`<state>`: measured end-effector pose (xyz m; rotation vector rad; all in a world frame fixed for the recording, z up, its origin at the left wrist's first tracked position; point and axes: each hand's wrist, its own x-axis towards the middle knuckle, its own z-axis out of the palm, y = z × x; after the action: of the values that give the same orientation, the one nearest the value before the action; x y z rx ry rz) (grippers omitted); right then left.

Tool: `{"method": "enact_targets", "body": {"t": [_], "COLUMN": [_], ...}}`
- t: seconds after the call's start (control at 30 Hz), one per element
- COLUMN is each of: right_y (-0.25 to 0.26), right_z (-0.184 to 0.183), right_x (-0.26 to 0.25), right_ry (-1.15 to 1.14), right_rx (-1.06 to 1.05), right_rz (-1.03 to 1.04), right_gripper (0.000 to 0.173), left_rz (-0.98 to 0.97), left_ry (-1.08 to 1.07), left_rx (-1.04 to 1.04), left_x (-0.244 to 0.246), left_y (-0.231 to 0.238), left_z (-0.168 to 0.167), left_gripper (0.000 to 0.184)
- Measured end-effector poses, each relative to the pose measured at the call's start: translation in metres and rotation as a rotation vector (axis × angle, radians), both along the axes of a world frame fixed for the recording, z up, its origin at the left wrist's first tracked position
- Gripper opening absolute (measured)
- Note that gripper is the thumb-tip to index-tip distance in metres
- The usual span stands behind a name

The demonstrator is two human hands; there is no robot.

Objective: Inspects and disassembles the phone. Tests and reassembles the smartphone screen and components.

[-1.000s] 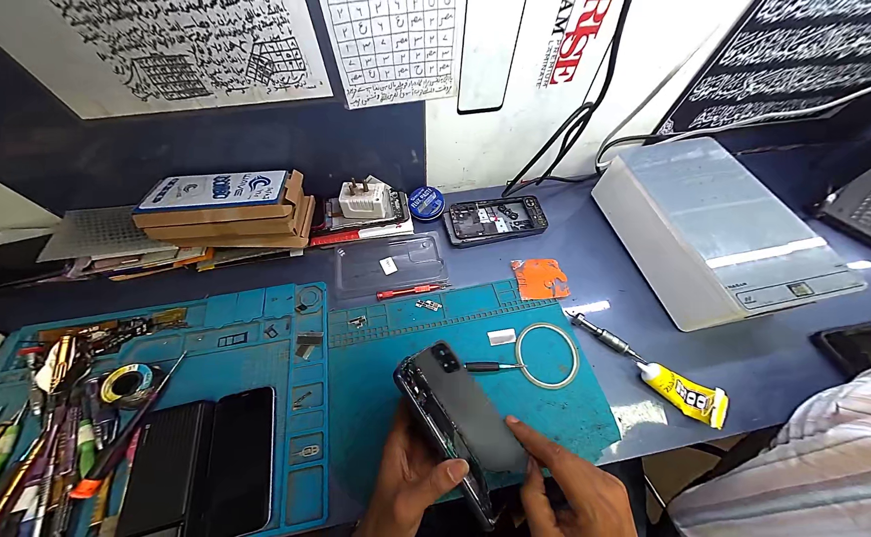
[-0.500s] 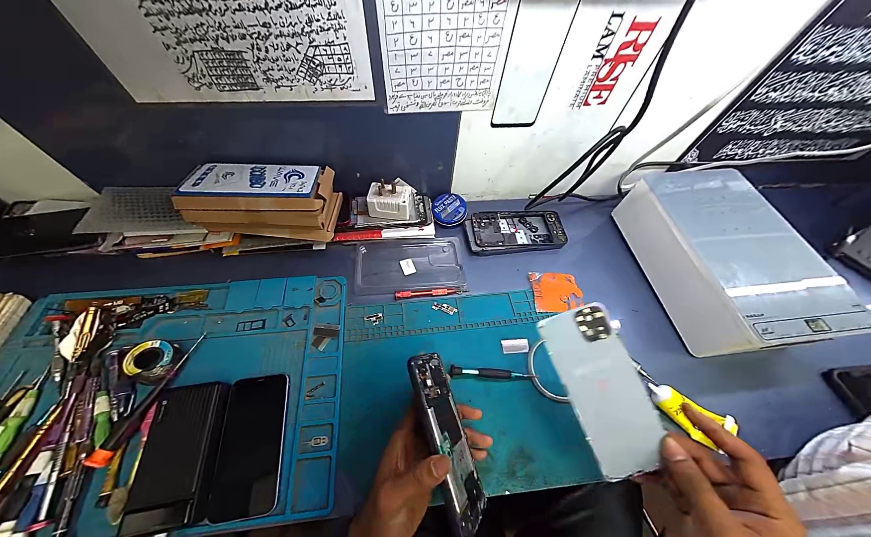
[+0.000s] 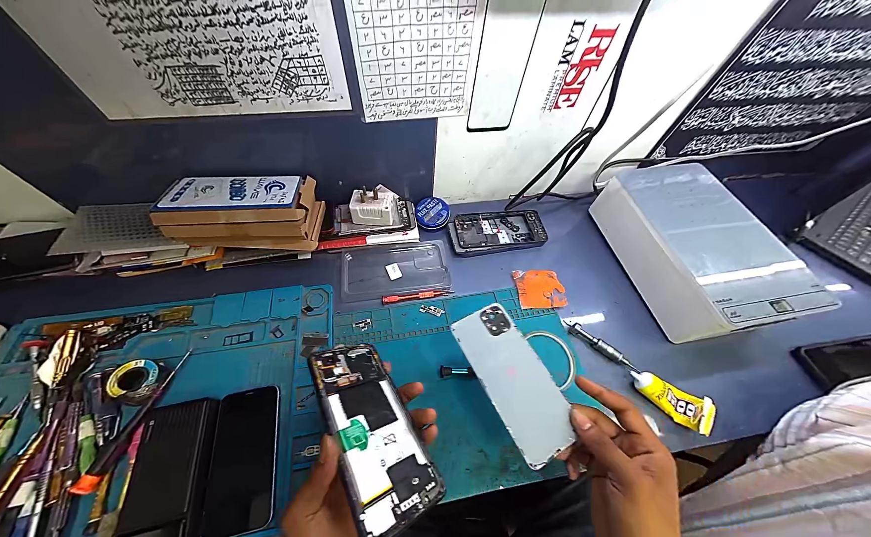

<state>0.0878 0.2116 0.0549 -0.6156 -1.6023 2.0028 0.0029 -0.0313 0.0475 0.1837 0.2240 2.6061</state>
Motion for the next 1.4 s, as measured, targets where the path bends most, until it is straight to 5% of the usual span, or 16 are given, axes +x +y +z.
{"method": "enact_targets", "body": {"t": [0.23,0.43,0.57,0.8,0.93,1.03,1.17,1.27,1.4], "right_y": [-0.043,-0.089,-0.120,-0.137,-0.128,-0.116,-0.079,-0.043,-0.027], "right_z": [0.008,0.005,0.007,0.008,0.001,-0.008,-0.032,-0.037,-0.048], "right_x": [-0.034,-0.054,-0.065,-0.089,-0.083,-0.060,-0.053,-0.067,-0.070], "right_ry": [0.070,0.020,0.016,0.029,-0.205,-0.266,-0.112,-0.226,-0.284], "right_rx": [-0.077,-0.173,-0.294,-0.554,-0.559,-0.136,1.137,1.409,1.518], "right_rz": [0.179,0.270,0.248,0.099,0.429,0.766,0.336,0.213,0.215], "right_gripper": [0.036,0.059,0.062,0.062,0.066,0.039,0.022,0.026,0.022], "left_rz": [0.068,0.113,0.170,0.137,0.153,0.171,0.072,-0.018,-0.122], "left_ry": [0.018,0.009,0.027,0.015,0.048,0.045,0.016,-0.018,-0.082], "left_rx": [-0.032,-0.094,-0.082,-0.103,-0.112,-0.127,-0.132,-0.113,-0.158], "left_x": [0.008,0.019,0.021,0.014,0.016,0.016,0.012,0.014,0.015], "left_y": [-0.026,-0.037,-0.045,-0.044,-0.047,-0.047,-0.044,-0.044,-0.042], "left_z": [0.022,0.017,0.009,0.009,0.005,0.008,0.019,0.022,0.016], "left_gripper": [0.075,0.075,0.064,0.072,0.068,0.069,0.077,0.072,0.068]}}
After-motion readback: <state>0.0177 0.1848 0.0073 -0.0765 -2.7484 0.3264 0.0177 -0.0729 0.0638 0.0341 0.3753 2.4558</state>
